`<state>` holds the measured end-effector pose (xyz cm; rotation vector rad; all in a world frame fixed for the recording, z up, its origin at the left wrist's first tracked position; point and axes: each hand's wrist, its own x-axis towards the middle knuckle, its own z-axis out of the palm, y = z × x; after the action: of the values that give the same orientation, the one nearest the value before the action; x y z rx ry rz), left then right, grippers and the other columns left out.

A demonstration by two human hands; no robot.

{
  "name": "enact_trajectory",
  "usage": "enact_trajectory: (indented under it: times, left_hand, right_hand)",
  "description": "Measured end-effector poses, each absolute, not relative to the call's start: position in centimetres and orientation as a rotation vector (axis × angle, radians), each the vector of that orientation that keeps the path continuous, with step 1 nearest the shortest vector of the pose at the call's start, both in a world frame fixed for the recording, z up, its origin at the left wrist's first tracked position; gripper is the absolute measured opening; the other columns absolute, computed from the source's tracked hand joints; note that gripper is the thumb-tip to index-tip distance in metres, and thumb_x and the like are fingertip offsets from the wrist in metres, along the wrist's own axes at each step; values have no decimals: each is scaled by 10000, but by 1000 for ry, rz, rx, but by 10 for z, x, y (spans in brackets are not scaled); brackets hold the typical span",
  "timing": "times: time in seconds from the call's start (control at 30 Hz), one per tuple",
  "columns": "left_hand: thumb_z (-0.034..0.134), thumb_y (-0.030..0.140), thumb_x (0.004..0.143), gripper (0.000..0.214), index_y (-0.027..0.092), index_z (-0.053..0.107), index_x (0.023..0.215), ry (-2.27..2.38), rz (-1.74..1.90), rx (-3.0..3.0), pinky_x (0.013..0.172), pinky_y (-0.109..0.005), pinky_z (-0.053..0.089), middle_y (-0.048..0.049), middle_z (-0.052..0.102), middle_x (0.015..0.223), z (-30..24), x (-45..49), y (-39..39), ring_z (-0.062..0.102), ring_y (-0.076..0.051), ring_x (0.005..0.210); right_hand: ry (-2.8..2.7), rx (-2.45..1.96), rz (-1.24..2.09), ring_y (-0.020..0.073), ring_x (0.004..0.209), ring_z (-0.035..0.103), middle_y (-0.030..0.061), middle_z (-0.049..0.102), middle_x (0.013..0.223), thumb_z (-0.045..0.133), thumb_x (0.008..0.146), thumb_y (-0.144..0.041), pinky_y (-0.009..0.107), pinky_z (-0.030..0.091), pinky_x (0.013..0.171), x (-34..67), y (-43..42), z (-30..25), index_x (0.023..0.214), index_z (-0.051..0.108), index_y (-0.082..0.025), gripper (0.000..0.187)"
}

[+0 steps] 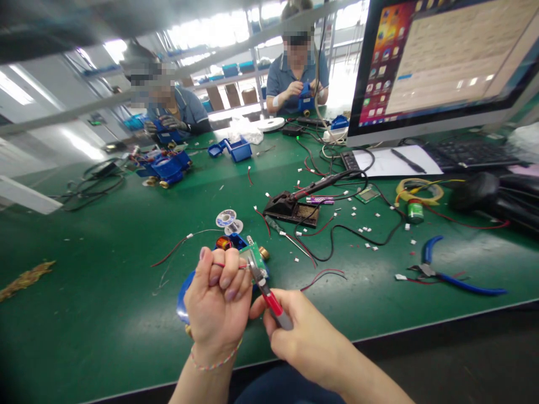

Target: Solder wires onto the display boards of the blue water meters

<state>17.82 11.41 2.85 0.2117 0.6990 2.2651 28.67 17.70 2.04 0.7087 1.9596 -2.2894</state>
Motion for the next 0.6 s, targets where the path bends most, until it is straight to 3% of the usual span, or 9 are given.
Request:
enact_trajectory:
  times: [0.4, 0.5, 0.6]
  left_hand:
    - [459, 287, 880, 415, 165, 313, 512, 705, 2282, 237, 384, -168, 252, 43, 360, 466, 27, 179, 117, 261, -52, 381]
    - [489, 303, 873, 413, 155, 356, 511, 747, 2298, 249, 417, -158, 316, 26, 445, 549, 27, 179, 117, 335, -48, 424]
    - [588, 384, 813, 293, 161, 533, 632, 895, 2303, 261, 410, -139, 349, 12, 492, 644, 26, 178, 113, 469, -73, 548]
  right_hand:
    - [1947, 791, -2320, 112, 505, 341, -37, 376, 531, 403, 510, -250, 250, 242, 478, 283, 171, 17, 755, 529, -148, 294]
    - [1643, 896, -2679, 99, 481, 335, -50, 386, 508, 482, 500, -190, 238, 225, 469, 280, 179, 11, 741, 545, -140, 255]
    - [1249, 1021, -3042, 92, 532, 372, -45, 420, 584, 568, 519, -152, 218, 293, 513, 284, 200, 1, 776, 558, -147, 257]
